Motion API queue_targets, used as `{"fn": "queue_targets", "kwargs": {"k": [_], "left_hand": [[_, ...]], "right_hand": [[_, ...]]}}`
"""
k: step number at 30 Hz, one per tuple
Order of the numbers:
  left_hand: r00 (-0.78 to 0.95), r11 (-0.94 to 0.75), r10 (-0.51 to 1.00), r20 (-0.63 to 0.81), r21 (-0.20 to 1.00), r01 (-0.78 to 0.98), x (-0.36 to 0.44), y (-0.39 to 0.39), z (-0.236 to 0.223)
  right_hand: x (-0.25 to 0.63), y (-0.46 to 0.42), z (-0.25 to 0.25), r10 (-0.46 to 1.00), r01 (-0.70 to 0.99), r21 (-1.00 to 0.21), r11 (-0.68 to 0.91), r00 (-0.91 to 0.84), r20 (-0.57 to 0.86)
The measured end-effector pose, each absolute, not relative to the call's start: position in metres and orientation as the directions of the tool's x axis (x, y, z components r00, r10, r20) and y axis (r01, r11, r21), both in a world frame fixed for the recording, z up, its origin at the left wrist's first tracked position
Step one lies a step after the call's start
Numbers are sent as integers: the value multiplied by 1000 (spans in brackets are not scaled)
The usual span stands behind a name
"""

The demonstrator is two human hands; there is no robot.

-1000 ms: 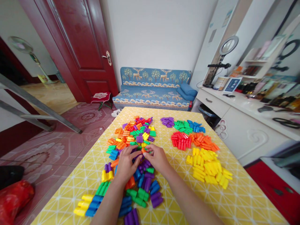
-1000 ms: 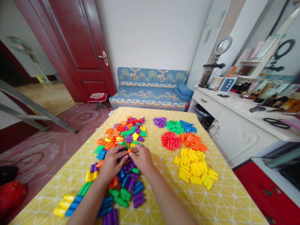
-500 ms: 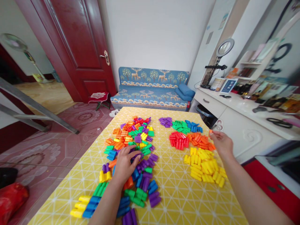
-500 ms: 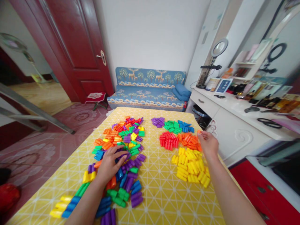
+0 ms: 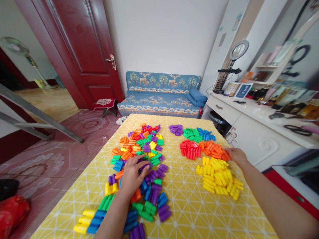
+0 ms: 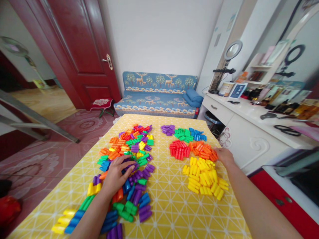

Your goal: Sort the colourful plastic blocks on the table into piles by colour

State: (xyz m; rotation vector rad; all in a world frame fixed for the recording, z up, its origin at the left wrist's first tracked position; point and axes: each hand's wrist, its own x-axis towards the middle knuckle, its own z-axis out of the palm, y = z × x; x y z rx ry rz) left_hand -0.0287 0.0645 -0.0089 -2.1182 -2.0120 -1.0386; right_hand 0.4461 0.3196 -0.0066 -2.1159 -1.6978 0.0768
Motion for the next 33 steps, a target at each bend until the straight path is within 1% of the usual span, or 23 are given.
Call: {"fn": "queue_targets", "kwargs": {"k": [3, 5, 7, 8, 10, 11, 12, 13, 14, 15, 17, 18, 21, 23, 25, 30, 33], "left_hand": [[-71, -156, 873, 482, 414, 897, -28, 65, -9], [-79, -153, 872, 483, 421, 894, -28, 64, -8], [-85, -151, 870, 485, 428, 891, -27, 64, -7], [-88, -150, 870, 485, 431, 890, -27, 64, -6], [-94, -147, 870, 483, 439, 886, -26, 64, -5], [-99, -145, 871, 481, 444, 884, -26, 64, -5], [-104, -142, 871, 480, 449, 882, -26, 64, -5], [-109, -140, 871, 479, 455, 879, -26, 64, -6], [-115, -138, 871, 478, 462, 876, -27, 64, -6], [-121, -136, 870, 478, 468, 873, -27, 64, -7], [-133, -132, 867, 480, 479, 868, -27, 64, -9], [-139, -130, 865, 482, 483, 866, -28, 64, -10], [-150, -125, 862, 485, 489, 863, -27, 64, -9], [-149, -126, 864, 482, 491, 862, -26, 63, -6], [-145, -128, 866, 479, 492, 861, -24, 63, -3], [-149, -130, 862, 484, 495, 859, -25, 63, -2], [-140, -145, 861, 490, 499, 854, -26, 64, -4]], "right_hand": [[441, 316, 0, 965, 920, -343, -189, 239, 109], [435, 312, 6, 966, 922, -327, -207, 245, 80], [422, 306, 14, 957, 920, -327, -216, 265, 115], [412, 302, 18, 952, 916, -359, -176, 251, 176], [382, 291, 28, 924, 892, -451, 9, 165, 344], [364, 283, 33, 897, 853, -498, 156, 89, 432], [343, 273, 36, 878, 809, -521, 273, 12, 479], [320, 261, 38, 867, 767, -531, 360, -64, 495], [296, 249, 39, 848, 674, -569, 471, -168, 503], [272, 235, 37, 831, 575, -611, 544, -271, 485], [228, 210, 28, 795, 428, -679, 597, -428, 429], [208, 199, 22, 774, 392, -688, 611, -480, 413], [165, 178, 1, 718, 379, -645, 664, -564, 408], [149, 171, -7, 702, 430, -588, 685, -605, 375], [139, 166, -8, 707, 504, -527, 684, -637, 308], [127, 152, 5, 751, 663, -367, 652, -633, 190], [124, 148, 9, 773, 713, -312, 628, -616, 149]]}}
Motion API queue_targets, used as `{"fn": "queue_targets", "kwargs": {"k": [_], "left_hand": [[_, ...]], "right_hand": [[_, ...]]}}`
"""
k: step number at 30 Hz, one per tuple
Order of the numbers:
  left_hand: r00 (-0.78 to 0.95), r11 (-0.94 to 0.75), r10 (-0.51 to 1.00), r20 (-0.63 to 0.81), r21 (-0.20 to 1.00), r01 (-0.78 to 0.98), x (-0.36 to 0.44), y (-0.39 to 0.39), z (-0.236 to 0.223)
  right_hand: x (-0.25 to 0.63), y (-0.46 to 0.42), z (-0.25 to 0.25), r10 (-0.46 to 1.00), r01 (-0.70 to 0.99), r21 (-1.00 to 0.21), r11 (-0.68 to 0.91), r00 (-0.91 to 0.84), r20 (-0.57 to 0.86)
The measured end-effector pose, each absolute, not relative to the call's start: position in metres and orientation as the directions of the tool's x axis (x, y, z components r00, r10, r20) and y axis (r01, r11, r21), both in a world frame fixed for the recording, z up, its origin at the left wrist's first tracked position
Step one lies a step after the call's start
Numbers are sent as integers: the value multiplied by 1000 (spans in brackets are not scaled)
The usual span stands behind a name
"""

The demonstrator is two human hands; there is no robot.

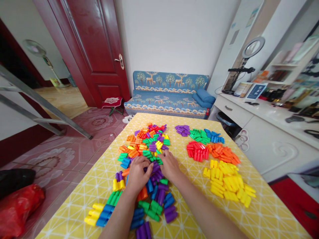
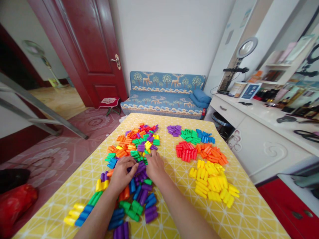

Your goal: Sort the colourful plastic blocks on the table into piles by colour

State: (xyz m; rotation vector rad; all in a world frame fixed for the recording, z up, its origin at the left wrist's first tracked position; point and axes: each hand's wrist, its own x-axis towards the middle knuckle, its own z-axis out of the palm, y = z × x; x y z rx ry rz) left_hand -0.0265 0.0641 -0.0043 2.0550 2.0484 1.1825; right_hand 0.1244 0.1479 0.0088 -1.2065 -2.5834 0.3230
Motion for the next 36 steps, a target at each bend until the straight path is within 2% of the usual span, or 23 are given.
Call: {"fn": "queue_targets", "kwargs": {"k": [6, 12, 21, 24, 26, 28, 30, 33, 36], "left_hand": [[-135, -162, 846, 516, 490, 857, -27, 65, -7], [-119, -164, 857, 501, 485, 859, -26, 64, -3], [-116, -173, 853, 508, 486, 856, -26, 64, -4], [-147, -166, 850, 506, 521, 837, -27, 64, -5], [-173, -155, 845, 506, 541, 827, -27, 64, -6], [-190, -152, 842, 506, 559, 815, -27, 63, -7], [-196, -168, 840, 506, 586, 792, -26, 61, -7], [-166, -223, 850, 500, 627, 747, -26, 60, -6], [-147, -258, 856, 495, 657, 708, -25, 59, -5]], "right_hand": [[125, 147, 9, 755, 704, -281, 652, -635, 160], [125, 142, 15, 787, 757, -229, 612, -613, 77], [122, 142, 11, 793, 764, -227, 604, -606, 71], [126, 149, 7, 785, 715, -336, 613, -601, 152], [129, 153, 4, 796, 622, -521, 585, -566, 217], [129, 153, 1, 820, 417, -775, 475, -529, 219], [126, 148, -2, 835, 147, -953, 266, -529, 151], [120, 133, -5, 844, -125, -992, 5, -532, 72], [116, 120, -9, 869, -232, -969, -82, -493, 44]]}}
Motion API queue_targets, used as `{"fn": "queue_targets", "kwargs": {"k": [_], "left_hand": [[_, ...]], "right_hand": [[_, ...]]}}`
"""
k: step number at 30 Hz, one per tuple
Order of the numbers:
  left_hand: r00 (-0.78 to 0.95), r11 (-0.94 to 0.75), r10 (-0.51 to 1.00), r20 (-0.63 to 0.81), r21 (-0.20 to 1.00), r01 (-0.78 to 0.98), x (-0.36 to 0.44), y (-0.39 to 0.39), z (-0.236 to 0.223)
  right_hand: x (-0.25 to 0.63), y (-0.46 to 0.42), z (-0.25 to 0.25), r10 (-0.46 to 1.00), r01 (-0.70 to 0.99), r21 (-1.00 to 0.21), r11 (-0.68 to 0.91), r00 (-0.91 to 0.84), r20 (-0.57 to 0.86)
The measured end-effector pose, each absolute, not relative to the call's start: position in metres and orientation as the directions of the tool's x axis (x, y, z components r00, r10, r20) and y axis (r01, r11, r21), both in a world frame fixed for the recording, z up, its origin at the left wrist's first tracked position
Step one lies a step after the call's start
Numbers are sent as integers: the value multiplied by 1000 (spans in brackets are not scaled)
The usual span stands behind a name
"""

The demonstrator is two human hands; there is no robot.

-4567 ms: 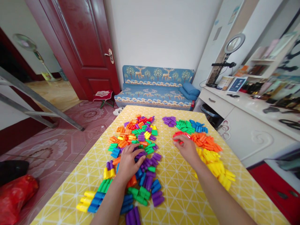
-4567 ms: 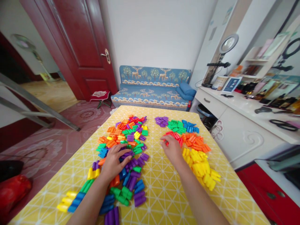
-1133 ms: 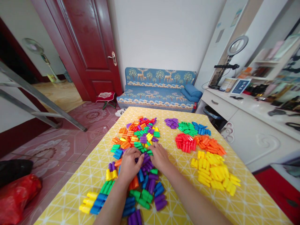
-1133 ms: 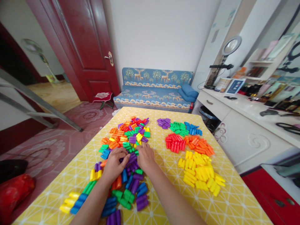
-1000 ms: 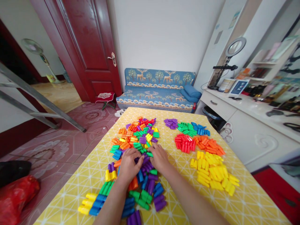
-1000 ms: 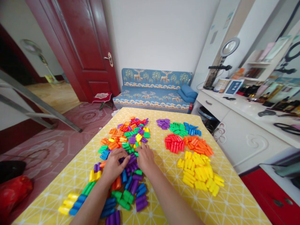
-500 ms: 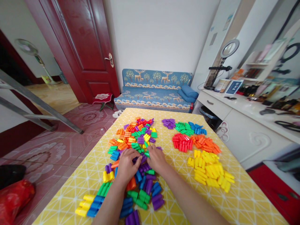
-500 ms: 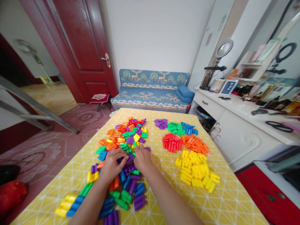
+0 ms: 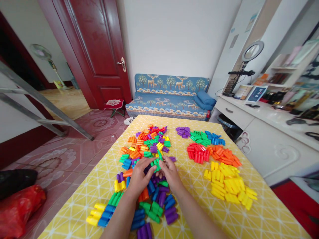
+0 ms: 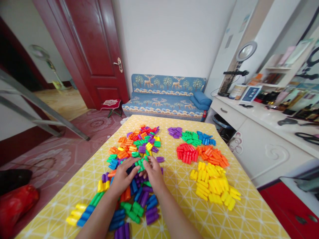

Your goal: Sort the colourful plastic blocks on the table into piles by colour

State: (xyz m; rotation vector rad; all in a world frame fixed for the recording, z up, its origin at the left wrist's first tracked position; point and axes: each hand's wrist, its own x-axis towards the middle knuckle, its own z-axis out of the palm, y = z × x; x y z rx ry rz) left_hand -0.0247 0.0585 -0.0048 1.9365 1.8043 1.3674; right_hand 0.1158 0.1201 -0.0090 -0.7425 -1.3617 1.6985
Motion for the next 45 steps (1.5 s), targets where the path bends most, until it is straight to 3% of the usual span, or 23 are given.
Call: {"fn": "queue_targets", "kwargs": {"k": [4, 10, 15, 19, 26, 40, 45], "left_hand": [[-188, -266, 842, 505, 693, 670, -24, 58, -3], [-351, -236, 783, 514, 767, 597, -25, 60, -5], [-401, -219, 763, 507, 786, 578, -24, 60, -7], [-386, -231, 753, 534, 762, 605, -22, 58, -4], [-371, -240, 759, 536, 759, 605, -20, 58, -1], [-260, -351, 800, 541, 774, 527, -25, 54, -5], [-219, -350, 804, 553, 738, 577, -24, 53, -1]], "right_hand": [[120, 114, -14, 898, -214, -974, -80, -439, 23], [135, 113, -7, 899, 19, -949, 316, -327, 292], [136, 103, -1, 865, 46, -914, 403, -346, 364], [133, 97, 0, 814, 200, -834, 514, -420, 401], [127, 97, -11, 868, 269, -839, 473, -305, 391], [125, 90, -7, 840, 252, -825, 506, -360, 406], [131, 108, 10, 855, 352, -793, 496, -358, 376]]}}
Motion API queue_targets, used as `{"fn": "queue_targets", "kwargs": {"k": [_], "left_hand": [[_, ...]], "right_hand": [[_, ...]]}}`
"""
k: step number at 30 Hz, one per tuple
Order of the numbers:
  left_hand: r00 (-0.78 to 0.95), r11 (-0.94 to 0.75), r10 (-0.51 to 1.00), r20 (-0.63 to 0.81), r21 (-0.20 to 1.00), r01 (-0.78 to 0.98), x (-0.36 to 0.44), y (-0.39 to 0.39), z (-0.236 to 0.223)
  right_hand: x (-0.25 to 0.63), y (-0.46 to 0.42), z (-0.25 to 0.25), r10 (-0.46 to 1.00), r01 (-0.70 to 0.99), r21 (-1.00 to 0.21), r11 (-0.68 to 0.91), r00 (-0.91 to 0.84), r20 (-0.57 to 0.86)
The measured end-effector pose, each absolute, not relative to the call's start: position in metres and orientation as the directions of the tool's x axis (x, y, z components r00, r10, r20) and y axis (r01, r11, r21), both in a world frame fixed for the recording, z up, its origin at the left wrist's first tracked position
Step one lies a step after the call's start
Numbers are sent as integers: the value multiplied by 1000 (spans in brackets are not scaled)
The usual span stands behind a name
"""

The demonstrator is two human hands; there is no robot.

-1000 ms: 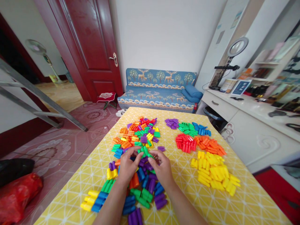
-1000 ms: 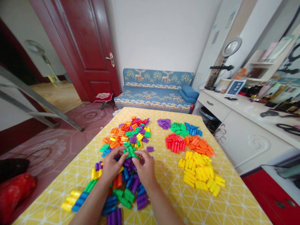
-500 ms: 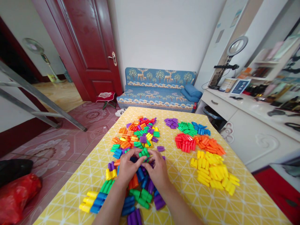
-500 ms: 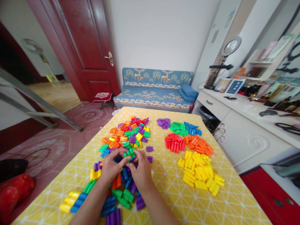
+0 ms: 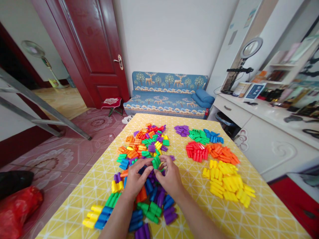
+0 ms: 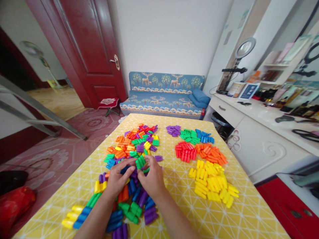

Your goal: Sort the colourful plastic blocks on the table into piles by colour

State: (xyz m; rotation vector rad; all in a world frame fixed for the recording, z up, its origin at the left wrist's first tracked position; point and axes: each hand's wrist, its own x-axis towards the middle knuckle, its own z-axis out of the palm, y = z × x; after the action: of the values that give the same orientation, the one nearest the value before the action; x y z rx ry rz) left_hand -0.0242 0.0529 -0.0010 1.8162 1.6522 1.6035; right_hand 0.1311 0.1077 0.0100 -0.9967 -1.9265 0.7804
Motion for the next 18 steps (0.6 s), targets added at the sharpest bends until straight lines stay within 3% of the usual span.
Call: {"fn": "queue_targets", "kwargs": {"k": [6, 12, 18], "left_hand": [[-233, -327, 786, 573, 705, 629, -26, 54, -1], [-213, -326, 784, 583, 678, 659, -27, 56, -2], [-206, -314, 795, 571, 677, 666, -26, 55, 1]], "right_hand": [[183, 224, 53, 840, 705, -474, 528, -349, 416], [244, 340, 62, 925, 954, -60, 295, -269, 266], [254, 376, 57, 952, 969, 65, 240, -248, 182]]}}
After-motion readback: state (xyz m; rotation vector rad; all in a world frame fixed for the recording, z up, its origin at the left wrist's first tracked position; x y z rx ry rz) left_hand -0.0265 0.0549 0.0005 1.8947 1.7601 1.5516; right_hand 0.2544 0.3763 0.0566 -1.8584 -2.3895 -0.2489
